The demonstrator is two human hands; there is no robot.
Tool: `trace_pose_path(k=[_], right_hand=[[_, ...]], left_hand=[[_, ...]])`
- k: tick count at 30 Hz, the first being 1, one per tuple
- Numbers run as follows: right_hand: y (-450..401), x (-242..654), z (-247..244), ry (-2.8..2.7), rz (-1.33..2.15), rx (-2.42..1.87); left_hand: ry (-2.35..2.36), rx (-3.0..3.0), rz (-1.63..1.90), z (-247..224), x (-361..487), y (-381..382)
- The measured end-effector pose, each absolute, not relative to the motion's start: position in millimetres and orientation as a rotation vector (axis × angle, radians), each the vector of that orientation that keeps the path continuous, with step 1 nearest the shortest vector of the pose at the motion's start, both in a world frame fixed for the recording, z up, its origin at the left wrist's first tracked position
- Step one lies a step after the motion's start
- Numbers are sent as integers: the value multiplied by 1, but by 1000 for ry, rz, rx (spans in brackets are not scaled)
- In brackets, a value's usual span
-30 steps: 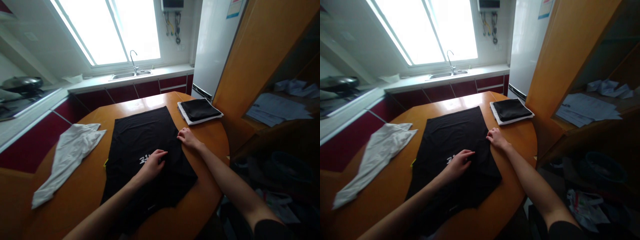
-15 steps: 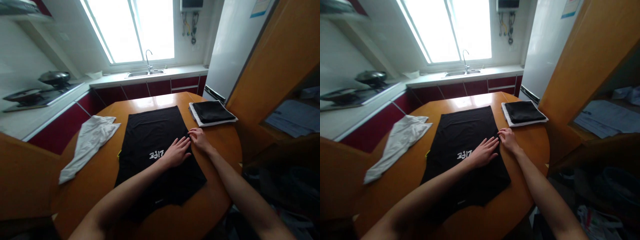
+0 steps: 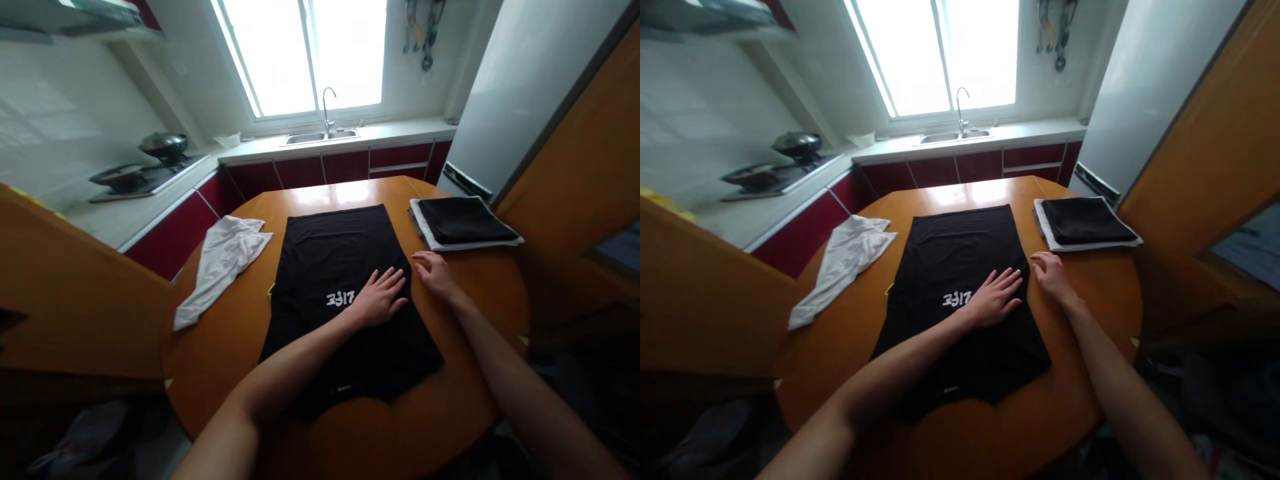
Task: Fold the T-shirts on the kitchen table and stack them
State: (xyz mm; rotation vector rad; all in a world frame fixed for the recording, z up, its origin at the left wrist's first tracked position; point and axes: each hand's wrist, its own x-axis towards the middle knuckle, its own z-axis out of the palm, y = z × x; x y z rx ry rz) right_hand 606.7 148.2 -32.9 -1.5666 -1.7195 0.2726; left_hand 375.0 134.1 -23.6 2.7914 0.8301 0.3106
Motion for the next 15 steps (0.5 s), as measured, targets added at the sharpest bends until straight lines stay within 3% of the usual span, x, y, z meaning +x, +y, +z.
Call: trace_pose_path(k=[6, 15], right_hand=[[79, 594, 0, -1809, 337, -1587], [-51, 569, -26, -2279, 353, -1750]], left_hand=[[830, 2768, 300, -28, 376, 139], [837, 2463, 425, -23, 379, 146]])
